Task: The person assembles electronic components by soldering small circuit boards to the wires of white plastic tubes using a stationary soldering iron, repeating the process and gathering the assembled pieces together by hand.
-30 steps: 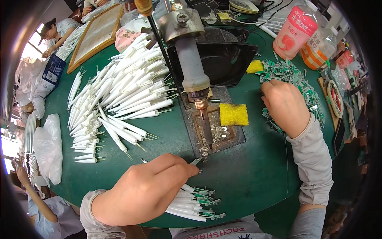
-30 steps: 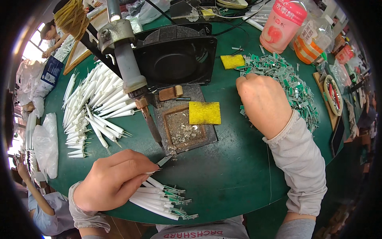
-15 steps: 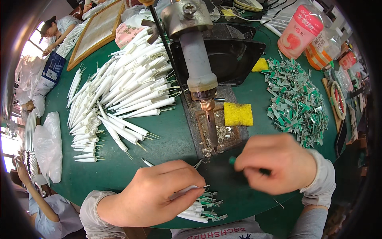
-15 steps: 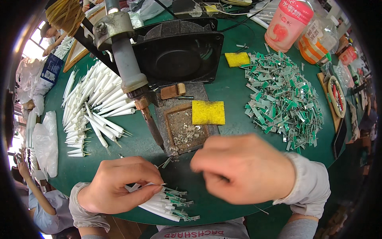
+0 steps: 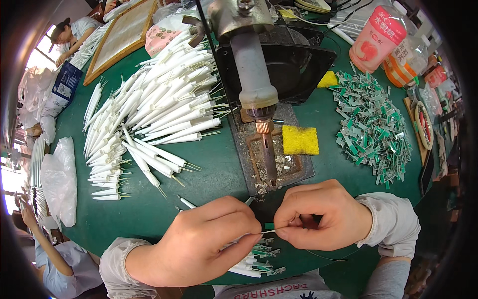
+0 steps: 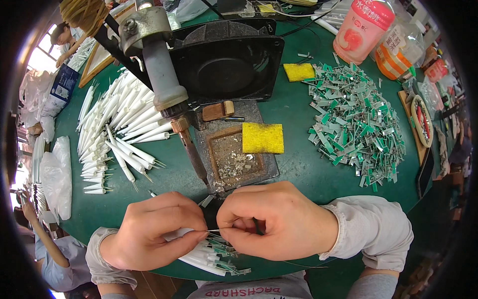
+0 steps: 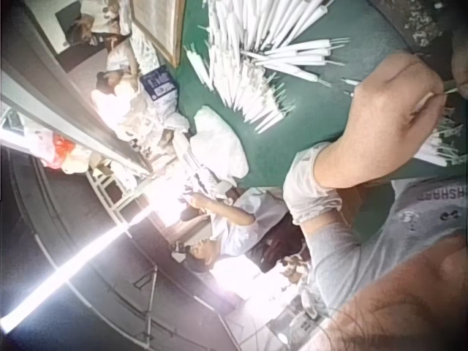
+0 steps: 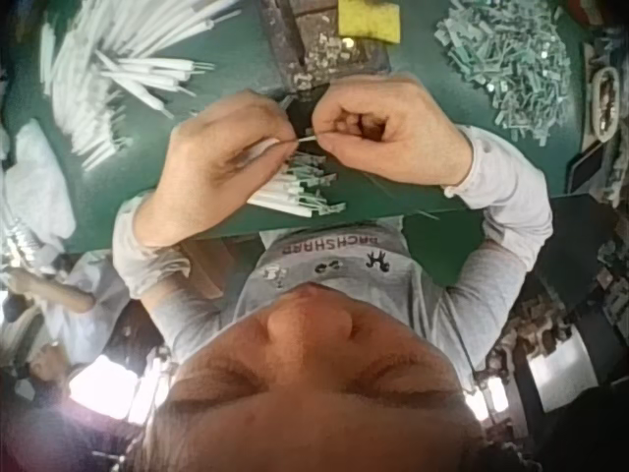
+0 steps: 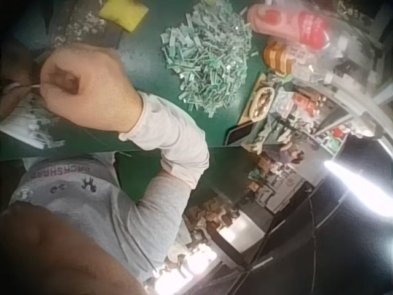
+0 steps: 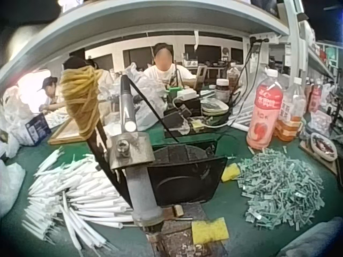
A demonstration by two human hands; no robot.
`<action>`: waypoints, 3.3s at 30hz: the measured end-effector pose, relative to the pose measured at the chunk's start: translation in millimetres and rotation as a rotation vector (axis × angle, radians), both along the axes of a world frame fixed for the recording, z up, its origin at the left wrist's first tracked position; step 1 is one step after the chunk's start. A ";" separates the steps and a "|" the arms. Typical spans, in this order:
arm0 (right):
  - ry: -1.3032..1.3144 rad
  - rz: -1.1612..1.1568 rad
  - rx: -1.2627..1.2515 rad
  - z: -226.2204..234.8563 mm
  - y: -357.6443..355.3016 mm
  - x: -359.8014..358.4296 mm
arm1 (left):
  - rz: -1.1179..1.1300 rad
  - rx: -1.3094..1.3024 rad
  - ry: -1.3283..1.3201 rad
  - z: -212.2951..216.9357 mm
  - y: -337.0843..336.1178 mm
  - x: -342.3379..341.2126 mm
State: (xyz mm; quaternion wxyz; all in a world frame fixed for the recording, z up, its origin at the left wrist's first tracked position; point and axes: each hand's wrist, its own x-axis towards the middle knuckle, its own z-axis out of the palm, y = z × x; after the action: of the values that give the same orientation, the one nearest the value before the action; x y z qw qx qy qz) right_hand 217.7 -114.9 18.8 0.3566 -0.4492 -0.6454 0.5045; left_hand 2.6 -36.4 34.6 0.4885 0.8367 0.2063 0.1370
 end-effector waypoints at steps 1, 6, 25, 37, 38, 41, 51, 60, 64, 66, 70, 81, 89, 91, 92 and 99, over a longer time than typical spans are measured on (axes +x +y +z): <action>0.029 -0.009 -0.010 -0.2 0.2 0.4 | 0.001 0.000 0.000 0.0 -0.3 0.0; 0.000 -0.086 -0.078 5.4 -1.5 1.4 | 0.037 -0.085 0.035 1.4 0.1 -0.5; 0.115 -0.150 -0.191 -5.0 -7.7 -3.3 | 0.082 -0.194 0.003 -5.2 -5.3 2.2; 0.126 -0.148 -0.211 -3.8 -6.0 -1.3 | 0.078 -0.330 0.011 -5.8 -1.8 2.4; 0.127 -0.147 -0.211 -2.7 -5.6 -1.1 | 0.070 -0.341 0.008 -6.2 -1.2 2.4; 0.118 -0.157 -0.208 -0.6 -4.5 -0.6 | 0.071 -0.385 0.003 -5.0 0.8 3.9; 0.419 -0.015 -0.640 5.8 16.9 25.6 | 0.197 -0.505 -0.102 -16.5 10.5 11.9; -0.044 -0.206 -0.113 5.9 2.3 6.1 | 0.218 -0.428 -0.148 -16.8 11.2 15.9; -0.075 -0.302 0.011 1.4 0.8 -0.4 | 0.218 -0.395 -0.168 -17.5 11.4 15.7; -0.104 -0.320 0.079 -1.1 0.4 -2.3 | 0.215 -0.406 -0.203 -18.9 11.1 15.5; -0.153 -0.308 0.169 1.3 2.0 0.8 | 0.216 -0.368 -0.228 -19.4 11.7 17.4; -0.114 -0.368 0.268 -9.6 1.3 -2.0 | 0.223 -0.402 -0.234 -14.8 12.5 16.0; -0.076 -0.375 0.236 -13.3 2.5 -4.7 | 0.258 -0.620 -0.231 -11.5 14.2 17.3; -0.077 -0.376 0.234 -14.1 2.7 -4.9 | 0.258 -0.633 -0.236 -11.0 14.6 17.6; -0.078 -0.377 0.232 -14.2 2.7 -4.9 | 0.258 -0.637 -0.228 -10.6 14.8 17.6; -0.049 -0.322 0.115 -10.8 3.3 -2.3 | 0.304 -0.762 -0.151 -12.5 18.7 13.5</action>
State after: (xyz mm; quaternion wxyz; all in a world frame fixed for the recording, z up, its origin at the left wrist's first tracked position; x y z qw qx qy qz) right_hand 215.4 -111.7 8.0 0.4423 -0.5377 -0.6014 0.3919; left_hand 16.1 -17.7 22.2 0.7511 0.5439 0.3268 0.1824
